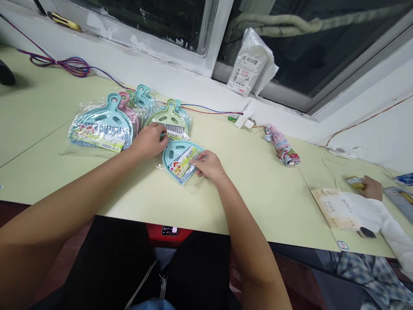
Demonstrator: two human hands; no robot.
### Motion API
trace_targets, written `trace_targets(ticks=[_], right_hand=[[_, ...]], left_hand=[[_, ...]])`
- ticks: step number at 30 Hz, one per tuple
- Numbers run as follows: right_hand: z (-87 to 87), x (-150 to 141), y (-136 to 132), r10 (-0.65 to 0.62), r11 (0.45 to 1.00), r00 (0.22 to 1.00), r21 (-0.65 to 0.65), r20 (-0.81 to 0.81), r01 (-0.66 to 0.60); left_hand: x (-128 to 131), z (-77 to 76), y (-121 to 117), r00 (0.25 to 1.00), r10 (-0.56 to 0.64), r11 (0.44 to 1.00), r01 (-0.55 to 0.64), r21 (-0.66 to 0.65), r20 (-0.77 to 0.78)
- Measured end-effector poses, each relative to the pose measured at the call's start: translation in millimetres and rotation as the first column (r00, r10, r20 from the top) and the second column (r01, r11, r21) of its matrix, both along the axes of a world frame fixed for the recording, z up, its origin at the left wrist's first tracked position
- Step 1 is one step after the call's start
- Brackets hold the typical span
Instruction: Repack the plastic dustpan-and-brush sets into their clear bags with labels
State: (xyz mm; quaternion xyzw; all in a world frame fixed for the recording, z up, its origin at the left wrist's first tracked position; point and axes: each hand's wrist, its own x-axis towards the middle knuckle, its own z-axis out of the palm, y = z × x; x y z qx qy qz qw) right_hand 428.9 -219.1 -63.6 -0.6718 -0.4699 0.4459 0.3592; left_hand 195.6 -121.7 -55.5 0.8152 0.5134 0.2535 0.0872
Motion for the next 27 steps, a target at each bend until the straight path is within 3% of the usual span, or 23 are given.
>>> trace_targets(ticks=[9, 27], right_hand=[[17.2, 20, -9, 0.074, 0.997, 0.995, -0.036, 0.063, -0.072], [24.1, 3, -12, 0.029, 0.983, 0.964, -0.167, -0.263, -0.075]], left_hand=[[-6, 2.9, 7, 0.998, 0.038, 0.999, -0.04, 0.03, 0.052], [-8, -0.5, 11, 0.999, 0.037, 0.999, -0.036, 0.022, -0.03]])
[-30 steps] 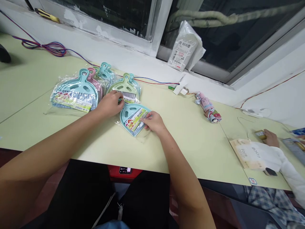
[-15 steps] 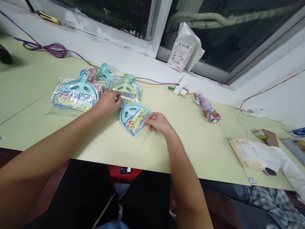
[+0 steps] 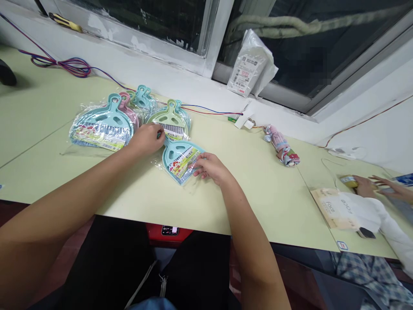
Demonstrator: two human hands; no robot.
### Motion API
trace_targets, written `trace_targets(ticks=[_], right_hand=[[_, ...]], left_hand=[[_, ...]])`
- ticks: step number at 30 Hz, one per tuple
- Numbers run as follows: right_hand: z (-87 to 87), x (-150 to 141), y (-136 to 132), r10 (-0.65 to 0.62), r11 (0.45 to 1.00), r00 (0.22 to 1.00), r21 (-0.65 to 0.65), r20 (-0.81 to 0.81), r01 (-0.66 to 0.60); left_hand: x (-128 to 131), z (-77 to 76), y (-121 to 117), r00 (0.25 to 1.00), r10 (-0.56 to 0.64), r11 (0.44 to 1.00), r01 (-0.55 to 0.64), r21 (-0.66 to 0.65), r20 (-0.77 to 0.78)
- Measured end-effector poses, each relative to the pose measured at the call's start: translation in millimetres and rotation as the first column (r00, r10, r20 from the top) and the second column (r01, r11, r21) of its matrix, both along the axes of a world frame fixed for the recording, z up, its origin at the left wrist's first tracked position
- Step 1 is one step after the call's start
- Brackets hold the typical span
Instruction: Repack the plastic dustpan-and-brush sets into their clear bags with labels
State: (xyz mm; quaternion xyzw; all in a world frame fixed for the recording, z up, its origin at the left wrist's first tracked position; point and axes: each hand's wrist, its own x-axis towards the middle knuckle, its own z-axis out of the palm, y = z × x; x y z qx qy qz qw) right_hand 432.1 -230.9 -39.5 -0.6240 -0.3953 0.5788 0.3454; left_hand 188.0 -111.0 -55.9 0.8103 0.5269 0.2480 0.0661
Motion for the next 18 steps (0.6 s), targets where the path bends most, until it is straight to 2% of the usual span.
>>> trace_targets(ticks=[18], right_hand=[[-1.7, -6.5, 0.7, -0.001, 1.0, 0.995, 0.021, -0.097, 0.003]], left_hand=[[1.7, 1.1, -3.2, 1.0, -0.005, 1.0, 0.005, 0.011, -0.019]])
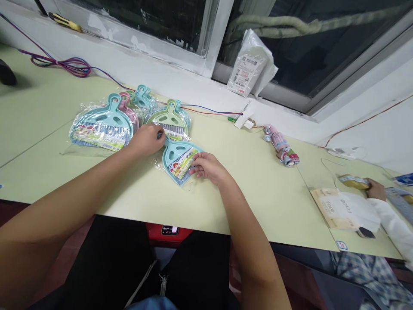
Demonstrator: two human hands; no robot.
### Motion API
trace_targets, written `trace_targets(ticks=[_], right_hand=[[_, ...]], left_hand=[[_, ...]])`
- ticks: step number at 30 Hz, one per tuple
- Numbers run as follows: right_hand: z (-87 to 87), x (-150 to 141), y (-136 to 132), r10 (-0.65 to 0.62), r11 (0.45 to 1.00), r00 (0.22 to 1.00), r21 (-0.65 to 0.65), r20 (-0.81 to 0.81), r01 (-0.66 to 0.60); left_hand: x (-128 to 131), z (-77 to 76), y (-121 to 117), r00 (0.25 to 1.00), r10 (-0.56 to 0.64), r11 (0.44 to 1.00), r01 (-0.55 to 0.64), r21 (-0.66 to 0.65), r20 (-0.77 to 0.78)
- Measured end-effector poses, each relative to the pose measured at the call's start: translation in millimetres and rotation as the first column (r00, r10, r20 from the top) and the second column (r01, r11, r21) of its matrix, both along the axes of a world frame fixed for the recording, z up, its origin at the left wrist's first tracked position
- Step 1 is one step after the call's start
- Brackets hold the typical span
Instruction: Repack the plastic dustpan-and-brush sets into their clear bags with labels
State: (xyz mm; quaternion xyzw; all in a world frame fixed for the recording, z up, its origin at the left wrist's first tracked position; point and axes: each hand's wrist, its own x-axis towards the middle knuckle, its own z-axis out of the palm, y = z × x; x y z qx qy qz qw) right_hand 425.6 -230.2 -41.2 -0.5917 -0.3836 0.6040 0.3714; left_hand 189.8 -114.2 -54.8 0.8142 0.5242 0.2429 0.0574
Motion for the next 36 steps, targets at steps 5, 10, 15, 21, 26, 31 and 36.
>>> trace_targets(ticks=[5, 10, 15, 21, 26, 31, 36], right_hand=[[-5.7, -6, 2, -0.028, 0.999, 0.997, 0.024, 0.066, 0.027], [-15.1, -13, 4, -0.07, 0.996, 0.996, 0.063, 0.06, 0.066], [-15.1, -14, 4, -0.077, 0.997, 0.997, 0.026, 0.015, 0.076], [-12.3, -21, 3, -0.108, 0.994, 0.993, 0.026, 0.037, 0.107], [-6.2, -20, 2, -0.094, 0.996, 0.995, 0.011, 0.036, 0.094], [6.5, -5, -3, 0.008, 1.0, 0.999, 0.014, 0.048, -0.009], [14.1, 1, -10, 0.062, 0.998, 0.988, -0.003, 0.144, -0.062]], left_hand=[[-1, -2.9, 2, 1.0, 0.005, 1.0, -0.005, -0.012, 0.009], [-1, -6.0, 4, 1.0, -0.011, 1.0, 0.011, 0.008, 0.023], [-1, -6.6, 5, 1.0, -0.015, 1.0, 0.015, 0.022, 0.006], [-1, -7.9, 5, 1.0, -0.01, 1.0, 0.01, 0.016, 0.006], [-1, -6.7, 4, 1.0, -0.008, 1.0, 0.008, -0.005, 0.01], [-1, -6.1, 4, 1.0, -0.014, 1.0, 0.014, -0.006, 0.009], [-1, -5.1, 3, 1.0, -0.019, 1.0, 0.019, -0.006, 0.007]])
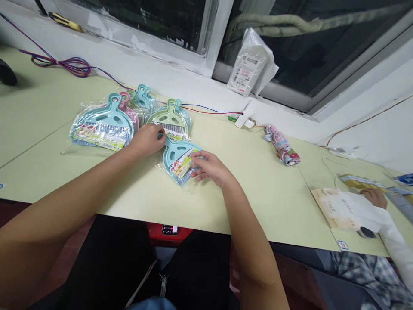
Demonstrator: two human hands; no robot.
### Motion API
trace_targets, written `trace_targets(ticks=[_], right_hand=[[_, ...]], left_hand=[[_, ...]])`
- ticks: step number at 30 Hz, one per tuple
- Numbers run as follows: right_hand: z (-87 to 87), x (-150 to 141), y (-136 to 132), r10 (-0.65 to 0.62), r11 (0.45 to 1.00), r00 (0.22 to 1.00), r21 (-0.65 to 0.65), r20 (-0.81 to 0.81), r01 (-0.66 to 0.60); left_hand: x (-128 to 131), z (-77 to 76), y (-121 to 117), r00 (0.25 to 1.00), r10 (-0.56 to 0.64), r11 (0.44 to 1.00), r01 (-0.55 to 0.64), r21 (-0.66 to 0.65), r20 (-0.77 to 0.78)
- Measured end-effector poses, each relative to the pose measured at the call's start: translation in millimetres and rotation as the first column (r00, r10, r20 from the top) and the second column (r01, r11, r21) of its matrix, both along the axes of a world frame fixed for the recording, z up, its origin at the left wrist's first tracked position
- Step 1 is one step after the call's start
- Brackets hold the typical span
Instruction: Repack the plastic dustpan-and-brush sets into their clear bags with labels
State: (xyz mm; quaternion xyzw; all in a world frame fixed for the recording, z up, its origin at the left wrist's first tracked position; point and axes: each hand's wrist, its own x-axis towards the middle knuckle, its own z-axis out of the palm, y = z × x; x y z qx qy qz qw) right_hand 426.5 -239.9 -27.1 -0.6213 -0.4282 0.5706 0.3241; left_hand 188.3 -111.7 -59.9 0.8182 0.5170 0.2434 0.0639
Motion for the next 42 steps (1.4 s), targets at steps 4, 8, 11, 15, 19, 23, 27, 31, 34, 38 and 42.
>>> trace_targets(ticks=[4, 8, 11, 15, 19, 23, 27, 31, 34, 38, 42], right_hand=[[0.4, -5, 0, -0.001, 1.0, 0.998, -0.011, 0.062, 0.001], [-6.2, -12, 5, -0.014, 1.0, 0.999, 0.02, 0.04, 0.013], [-11.2, -16, 8, -0.043, 0.999, 0.999, 0.027, 0.033, 0.042], [-11.2, -16, 8, -0.052, 0.998, 0.998, 0.035, 0.027, 0.051], [-6.3, -11, 3, -0.038, 0.996, 0.993, 0.081, 0.108, 0.03], [-5.7, -10, 1, -0.04, 0.997, 0.994, 0.077, 0.101, 0.033], [-9.5, -14, 3, -0.059, 0.998, 0.996, 0.042, 0.063, 0.057], [-12.7, -13, 5, -0.077, 0.997, 0.997, 0.016, 0.024, 0.077], [-14.9, -8, 6, -0.073, 0.997, 0.996, 0.015, -0.043, 0.074], [-17.8, -5, 7, -0.068, 0.998, 0.991, 0.001, -0.119, 0.069], [-18.8, -11, 7, -0.099, 0.995, 0.988, -0.001, -0.122, 0.1]], left_hand=[[1, 2.7, -2, 1.0, 0.009, 1.0, -0.009, -0.008, -0.006], [1, 4.0, -2, 1.0, 0.008, 0.999, -0.008, -0.033, 0.009], [2, 3.7, -2, 1.0, 0.006, 0.999, -0.005, -0.049, 0.015], [2, 1.9, -1, 1.0, -0.002, 1.0, 0.002, -0.019, -0.004], [1, 0.6, 0, 1.0, -0.007, 1.0, 0.007, -0.006, -0.019], [0, 0.9, 0, 1.0, -0.012, 1.0, 0.012, 0.002, -0.025], [0, 0.8, 0, 1.0, -0.011, 1.0, 0.011, -0.002, -0.016], [2, 0.5, 1, 1.0, -0.004, 1.0, 0.003, -0.026, -0.007], [2, 1.1, 1, 1.0, 0.001, 0.999, -0.001, -0.036, -0.006], [1, 2.4, -1, 1.0, 0.001, 0.999, -0.002, -0.035, -0.019], [1, 3.0, -1, 0.999, 0.012, 0.999, -0.013, -0.044, -0.034]])
